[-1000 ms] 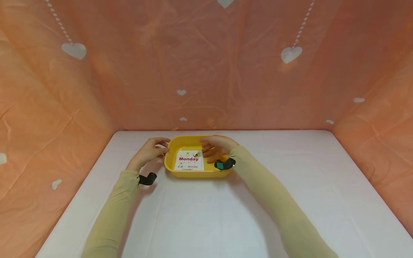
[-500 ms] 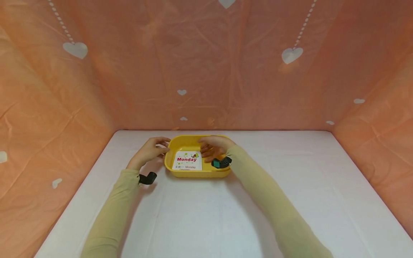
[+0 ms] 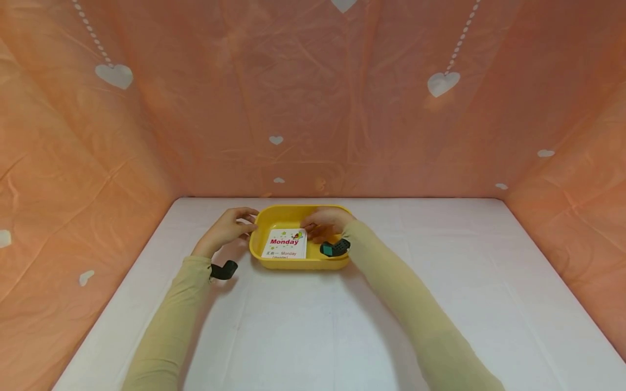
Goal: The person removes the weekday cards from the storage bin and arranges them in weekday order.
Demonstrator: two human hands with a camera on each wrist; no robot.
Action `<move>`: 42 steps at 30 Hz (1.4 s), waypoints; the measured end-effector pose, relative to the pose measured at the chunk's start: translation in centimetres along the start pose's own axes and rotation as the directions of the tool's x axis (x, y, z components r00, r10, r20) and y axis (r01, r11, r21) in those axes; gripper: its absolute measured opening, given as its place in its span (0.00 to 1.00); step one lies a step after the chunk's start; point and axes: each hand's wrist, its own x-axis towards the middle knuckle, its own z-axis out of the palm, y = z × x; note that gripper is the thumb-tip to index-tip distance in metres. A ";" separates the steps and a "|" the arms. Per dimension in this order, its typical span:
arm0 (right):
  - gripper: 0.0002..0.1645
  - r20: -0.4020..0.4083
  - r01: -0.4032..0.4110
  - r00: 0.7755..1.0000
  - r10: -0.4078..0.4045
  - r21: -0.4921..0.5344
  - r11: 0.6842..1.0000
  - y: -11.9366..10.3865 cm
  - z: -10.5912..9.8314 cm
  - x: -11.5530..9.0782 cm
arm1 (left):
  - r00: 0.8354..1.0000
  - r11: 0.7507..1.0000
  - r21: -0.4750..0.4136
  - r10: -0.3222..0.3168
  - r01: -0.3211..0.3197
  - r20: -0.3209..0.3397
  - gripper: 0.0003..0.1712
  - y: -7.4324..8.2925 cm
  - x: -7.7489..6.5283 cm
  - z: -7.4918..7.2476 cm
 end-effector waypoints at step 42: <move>0.21 -0.093 0.146 0.980 -0.177 -0.269 0.952 -1.3 -0.4 -1.4 | 1.000 0.999 0.033 -0.017 0.017 -0.012 0.26 -1.0 0.9 -0.1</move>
